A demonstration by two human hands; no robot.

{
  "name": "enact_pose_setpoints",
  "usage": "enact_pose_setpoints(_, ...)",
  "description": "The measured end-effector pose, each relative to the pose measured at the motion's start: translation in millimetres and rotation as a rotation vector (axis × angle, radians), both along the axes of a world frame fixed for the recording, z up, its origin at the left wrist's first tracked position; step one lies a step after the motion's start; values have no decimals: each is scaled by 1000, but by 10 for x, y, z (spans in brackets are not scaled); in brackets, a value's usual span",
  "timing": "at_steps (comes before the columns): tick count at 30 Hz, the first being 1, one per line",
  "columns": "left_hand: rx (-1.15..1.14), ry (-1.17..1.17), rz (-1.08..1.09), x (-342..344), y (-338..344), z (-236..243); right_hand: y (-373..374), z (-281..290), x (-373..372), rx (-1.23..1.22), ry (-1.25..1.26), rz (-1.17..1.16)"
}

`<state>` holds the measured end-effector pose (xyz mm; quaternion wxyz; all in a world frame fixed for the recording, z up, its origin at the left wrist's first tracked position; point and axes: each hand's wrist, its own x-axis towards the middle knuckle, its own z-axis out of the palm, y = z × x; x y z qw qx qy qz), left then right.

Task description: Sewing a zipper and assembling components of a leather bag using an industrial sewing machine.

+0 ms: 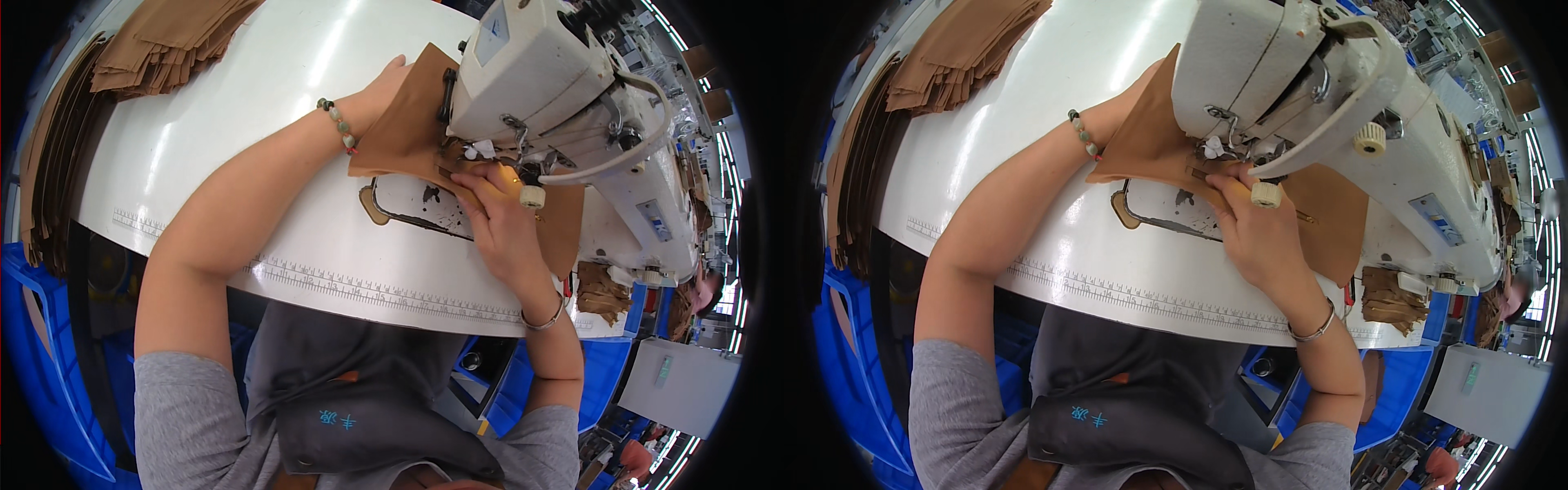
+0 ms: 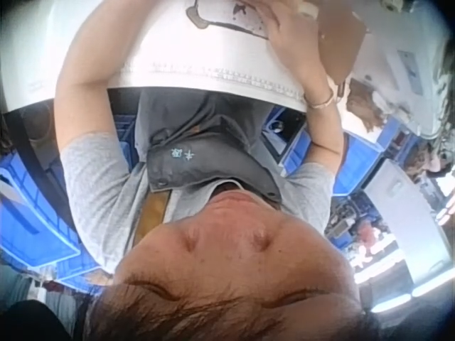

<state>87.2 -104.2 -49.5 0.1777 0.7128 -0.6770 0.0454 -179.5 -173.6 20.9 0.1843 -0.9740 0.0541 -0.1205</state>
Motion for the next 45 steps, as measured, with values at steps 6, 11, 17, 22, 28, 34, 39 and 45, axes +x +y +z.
enact_pose_setpoints(6,-187,262,199,115,299,194,126,-63,-40,-180,-38,24)
enact_pose_setpoints(11,-410,60,530,89,835,616,153,-142,-72,-288,-67,101)
enact_pose_setpoints(17,-287,51,13,-914,1185,584,179,-104,-39,-332,-29,86)
enact_pose_setpoints(22,-144,48,12,-1047,1154,504,107,100,-235,-399,-71,107)
enact_pose_setpoints(28,-199,73,6,-1014,1118,403,-1220,1057,-1534,-816,-671,-354)
enact_pose_setpoints(34,-224,71,17,-1002,1088,343,-4076,2014,-3153,-608,-36,-1221)
enact_pose_setpoints(39,-177,106,43,-1017,1081,333,-4430,1111,-3990,-644,-209,-1061)
enact_pose_setpoints(45,-134,118,43,-1013,1060,339,-3711,712,-3608,-47,-718,-1198)
